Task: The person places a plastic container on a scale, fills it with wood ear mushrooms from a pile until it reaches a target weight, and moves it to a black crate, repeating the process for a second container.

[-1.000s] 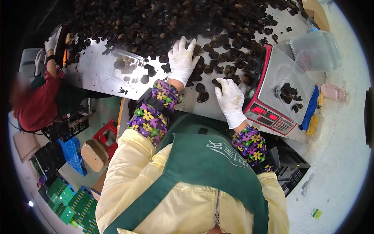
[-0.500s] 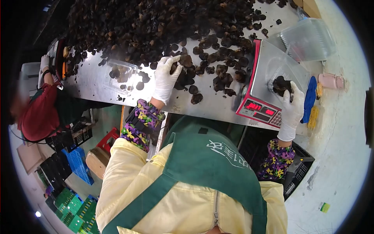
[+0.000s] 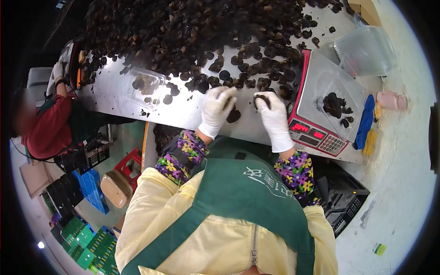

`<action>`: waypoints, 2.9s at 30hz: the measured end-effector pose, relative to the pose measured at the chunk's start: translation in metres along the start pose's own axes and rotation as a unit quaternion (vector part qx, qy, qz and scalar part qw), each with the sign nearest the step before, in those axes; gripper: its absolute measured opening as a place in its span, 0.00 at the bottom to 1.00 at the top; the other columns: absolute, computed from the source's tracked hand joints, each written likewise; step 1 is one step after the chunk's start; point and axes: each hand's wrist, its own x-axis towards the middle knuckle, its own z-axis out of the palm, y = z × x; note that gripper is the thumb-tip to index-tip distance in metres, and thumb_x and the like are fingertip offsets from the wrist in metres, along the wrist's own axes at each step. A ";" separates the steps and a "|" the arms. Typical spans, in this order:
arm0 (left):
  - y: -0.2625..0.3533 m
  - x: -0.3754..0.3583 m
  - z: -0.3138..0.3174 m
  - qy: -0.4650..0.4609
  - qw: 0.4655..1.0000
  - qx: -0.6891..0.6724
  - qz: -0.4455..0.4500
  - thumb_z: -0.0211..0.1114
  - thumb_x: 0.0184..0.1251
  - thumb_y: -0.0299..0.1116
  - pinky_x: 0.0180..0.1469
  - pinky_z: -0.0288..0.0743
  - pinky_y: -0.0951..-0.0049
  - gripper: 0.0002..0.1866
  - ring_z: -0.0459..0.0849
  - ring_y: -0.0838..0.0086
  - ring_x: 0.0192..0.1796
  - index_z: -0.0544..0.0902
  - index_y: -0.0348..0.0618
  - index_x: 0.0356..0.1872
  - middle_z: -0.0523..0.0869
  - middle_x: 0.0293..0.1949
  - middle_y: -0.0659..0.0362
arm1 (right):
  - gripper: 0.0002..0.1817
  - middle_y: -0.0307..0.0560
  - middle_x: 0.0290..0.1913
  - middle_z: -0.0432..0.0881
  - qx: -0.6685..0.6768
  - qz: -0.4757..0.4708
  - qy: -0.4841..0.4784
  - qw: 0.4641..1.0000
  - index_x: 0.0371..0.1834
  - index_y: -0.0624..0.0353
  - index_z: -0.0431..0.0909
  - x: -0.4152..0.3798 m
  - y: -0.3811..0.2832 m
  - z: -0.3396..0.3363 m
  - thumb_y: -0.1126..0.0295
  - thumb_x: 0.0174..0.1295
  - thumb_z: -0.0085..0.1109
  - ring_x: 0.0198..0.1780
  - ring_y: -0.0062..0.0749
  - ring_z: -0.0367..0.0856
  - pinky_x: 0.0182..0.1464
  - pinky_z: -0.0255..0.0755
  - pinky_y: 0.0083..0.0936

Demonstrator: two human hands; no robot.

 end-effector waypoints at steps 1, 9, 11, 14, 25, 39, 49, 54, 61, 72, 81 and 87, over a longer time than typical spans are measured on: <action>-0.008 -0.003 -0.005 0.013 0.999 0.004 -0.037 0.74 0.57 0.28 0.52 0.77 0.60 0.17 0.82 0.56 0.49 0.86 0.48 0.50 0.84 0.48 0.52 | 0.08 0.46 0.39 0.86 0.017 0.015 0.013 1.000 0.47 0.63 0.83 -0.001 -0.004 -0.007 0.73 0.68 0.61 0.40 0.27 0.83 0.46 0.77 0.24; -0.025 -0.001 0.002 -0.129 0.972 0.184 -0.064 0.72 0.51 0.65 0.72 0.51 0.31 0.44 0.55 0.42 0.77 0.71 0.72 0.73 0.62 0.75 0.46 | 0.11 0.36 0.38 0.82 0.099 0.062 -0.013 0.993 0.53 0.64 0.81 -0.016 -0.003 -0.026 0.70 0.73 0.58 0.35 0.16 0.75 0.40 0.71 0.16; -0.030 0.011 0.011 -0.134 0.967 0.211 -0.049 0.73 0.50 0.64 0.72 0.53 0.31 0.44 0.55 0.42 0.77 0.71 0.71 0.72 0.61 0.76 0.47 | 0.09 0.34 0.36 0.81 0.101 0.051 -0.012 0.993 0.51 0.61 0.83 -0.021 -0.001 -0.023 0.72 0.72 0.59 0.34 0.15 0.73 0.39 0.70 0.16; -0.034 0.030 0.010 -0.155 0.966 0.208 -0.015 0.73 0.54 0.59 0.66 0.65 0.42 0.36 0.67 0.48 0.69 0.78 0.66 0.66 0.71 0.70 0.51 | 0.09 0.34 0.37 0.82 0.077 0.042 -0.016 0.996 0.51 0.61 0.82 -0.026 -0.005 -0.024 0.72 0.71 0.59 0.36 0.16 0.74 0.41 0.72 0.17; -0.029 0.058 -0.004 -0.046 0.997 0.021 0.065 0.72 0.61 0.28 0.43 0.78 0.65 0.10 0.84 0.61 0.40 0.88 0.48 0.45 0.84 0.40 0.55 | 0.11 0.46 0.44 0.86 -0.148 -0.151 0.160 0.964 0.50 0.57 0.84 -0.056 -0.042 -0.094 0.76 0.64 0.64 0.45 0.34 0.86 0.48 0.78 0.28; 0.224 0.143 0.104 -0.043 0.945 -0.241 0.217 0.75 0.58 0.26 0.42 0.79 0.70 0.12 0.84 0.67 0.39 0.89 0.49 0.44 0.85 0.38 0.57 | 0.20 0.54 0.56 0.80 -0.263 -0.142 0.353 0.887 0.58 0.59 0.80 -0.094 -0.003 -0.214 0.78 0.62 0.62 0.58 0.46 0.79 0.63 0.72 0.35; 0.253 0.111 0.147 -0.180 0.942 -0.073 0.275 0.74 0.51 0.58 0.72 0.57 0.36 0.34 0.67 0.46 0.72 0.81 0.59 0.60 0.78 0.63 0.53 | 0.16 0.51 0.54 0.82 -0.191 -0.103 0.316 0.924 0.54 0.64 0.79 -0.117 -0.003 -0.224 0.86 0.65 0.53 0.56 0.38 0.81 0.61 0.74 0.31; 0.179 0.072 0.088 -0.068 0.969 -0.166 0.168 0.76 0.54 0.39 0.65 0.69 0.52 0.24 0.75 0.50 0.64 0.84 0.53 0.55 0.80 0.57 0.52 | 0.15 0.50 0.52 0.83 -0.215 -0.159 0.231 0.935 0.52 0.63 0.81 -0.100 -0.011 -0.181 0.85 0.64 0.56 0.56 0.41 0.82 0.61 0.74 0.33; -0.003 0.014 -0.001 0.077 0.976 0.153 -0.138 0.74 0.58 0.41 0.66 0.65 0.48 0.30 0.71 0.43 0.63 0.79 0.48 0.62 0.73 0.62 0.38 | 0.13 0.50 0.50 0.84 -0.198 -0.211 0.041 0.956 0.49 0.58 0.83 -0.069 -0.039 -0.092 0.79 0.61 0.61 0.51 0.45 0.85 0.53 0.79 0.34; -0.042 0.023 0.015 -0.051 0.994 0.092 -0.008 0.73 0.57 0.30 0.57 0.75 0.57 0.14 0.79 0.53 0.54 0.86 0.47 0.45 0.82 0.51 0.54 | 0.11 0.42 0.40 0.83 -0.273 -0.229 0.053 0.933 0.45 0.50 0.84 -0.002 -0.014 -0.014 0.73 0.60 0.63 0.42 0.40 0.84 0.45 0.79 0.34; -0.048 0.022 0.006 -0.005 0.996 0.077 -0.042 0.72 0.57 0.32 0.57 0.72 0.55 0.17 0.77 0.54 0.57 0.87 0.53 0.50 0.82 0.53 0.54 | 0.09 0.43 0.35 0.80 -0.503 -0.244 0.003 0.829 0.41 0.46 0.78 0.067 0.024 0.052 0.65 0.59 0.65 0.35 0.39 0.84 0.37 0.78 0.36; -0.034 0.027 -0.018 -0.028 0.983 0.176 -0.038 0.71 0.58 0.39 0.66 0.62 0.50 0.17 0.72 0.58 0.66 0.87 0.59 0.51 0.81 0.58 0.57 | 0.08 0.39 0.35 0.84 0.131 0.149 0.003 0.980 0.45 0.53 0.76 0.033 0.000 0.005 0.63 0.72 0.59 0.28 0.21 0.78 0.31 0.70 0.19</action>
